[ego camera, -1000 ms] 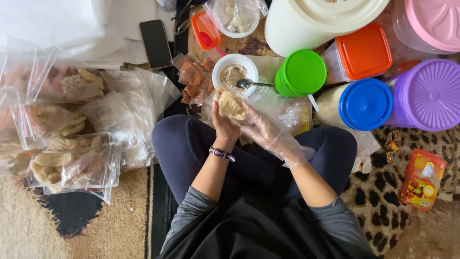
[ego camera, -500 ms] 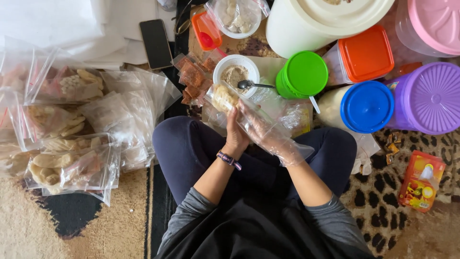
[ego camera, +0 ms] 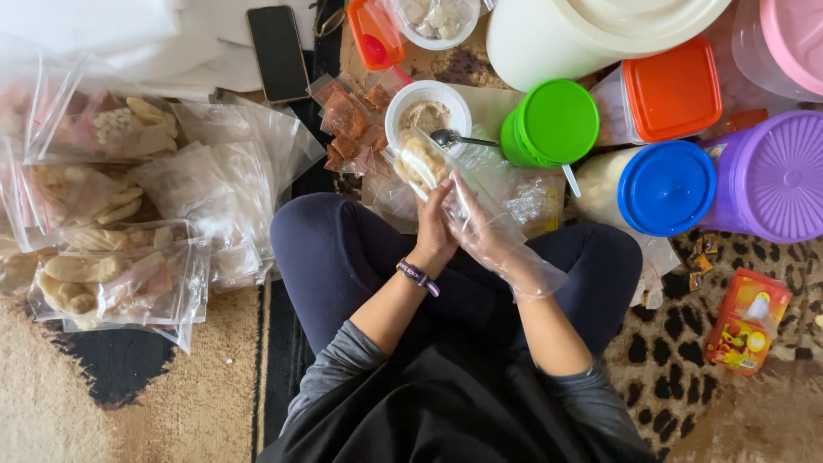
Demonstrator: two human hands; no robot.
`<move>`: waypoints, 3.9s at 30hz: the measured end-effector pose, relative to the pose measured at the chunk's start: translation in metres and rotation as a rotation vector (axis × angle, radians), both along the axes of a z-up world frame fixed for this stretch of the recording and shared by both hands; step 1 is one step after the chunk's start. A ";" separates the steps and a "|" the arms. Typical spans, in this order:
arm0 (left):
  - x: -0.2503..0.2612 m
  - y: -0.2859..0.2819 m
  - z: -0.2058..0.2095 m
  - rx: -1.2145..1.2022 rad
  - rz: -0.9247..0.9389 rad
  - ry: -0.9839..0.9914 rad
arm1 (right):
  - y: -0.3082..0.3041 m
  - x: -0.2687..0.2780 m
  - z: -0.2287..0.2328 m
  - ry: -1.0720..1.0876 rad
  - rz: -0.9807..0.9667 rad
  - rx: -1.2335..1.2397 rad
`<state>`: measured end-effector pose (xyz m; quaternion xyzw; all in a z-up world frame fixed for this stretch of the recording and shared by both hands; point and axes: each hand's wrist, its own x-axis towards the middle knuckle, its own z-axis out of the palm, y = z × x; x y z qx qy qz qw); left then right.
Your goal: Manually placing individual food items into plastic bags for final packaging while wearing protective gloves.
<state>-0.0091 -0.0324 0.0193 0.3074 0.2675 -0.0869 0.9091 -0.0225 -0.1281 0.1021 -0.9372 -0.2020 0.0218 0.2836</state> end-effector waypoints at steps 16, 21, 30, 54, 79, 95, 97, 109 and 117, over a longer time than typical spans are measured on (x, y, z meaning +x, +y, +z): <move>0.024 0.060 0.042 -0.236 0.048 -0.038 | -0.092 -0.092 0.018 0.380 -0.272 1.083; 0.057 0.097 0.087 -0.239 0.116 -0.079 | -0.094 -0.087 -0.001 0.387 -0.396 1.260; 0.127 0.146 0.079 -0.291 0.314 -0.150 | -0.067 0.030 0.023 0.425 -0.265 0.888; 0.191 0.158 0.047 -0.159 0.222 -0.229 | -0.055 0.413 -0.097 -0.104 0.057 -0.228; 0.190 0.160 0.048 -0.169 0.229 -0.262 | 0.010 0.314 -0.067 -0.786 0.016 -0.564; 0.187 0.160 0.056 -0.166 0.185 -0.151 | 0.019 0.303 -0.064 -0.352 -0.047 -0.501; 0.186 0.160 0.054 -0.148 0.184 -0.156 | 0.020 0.305 -0.067 -0.397 -0.023 -0.502; 0.187 0.159 0.033 -0.190 0.191 -0.199 | 0.013 0.320 -0.080 -0.378 -0.015 -0.674; 0.180 0.166 0.045 -0.142 0.194 -0.176 | 0.019 0.280 -0.019 -0.345 -0.118 -0.401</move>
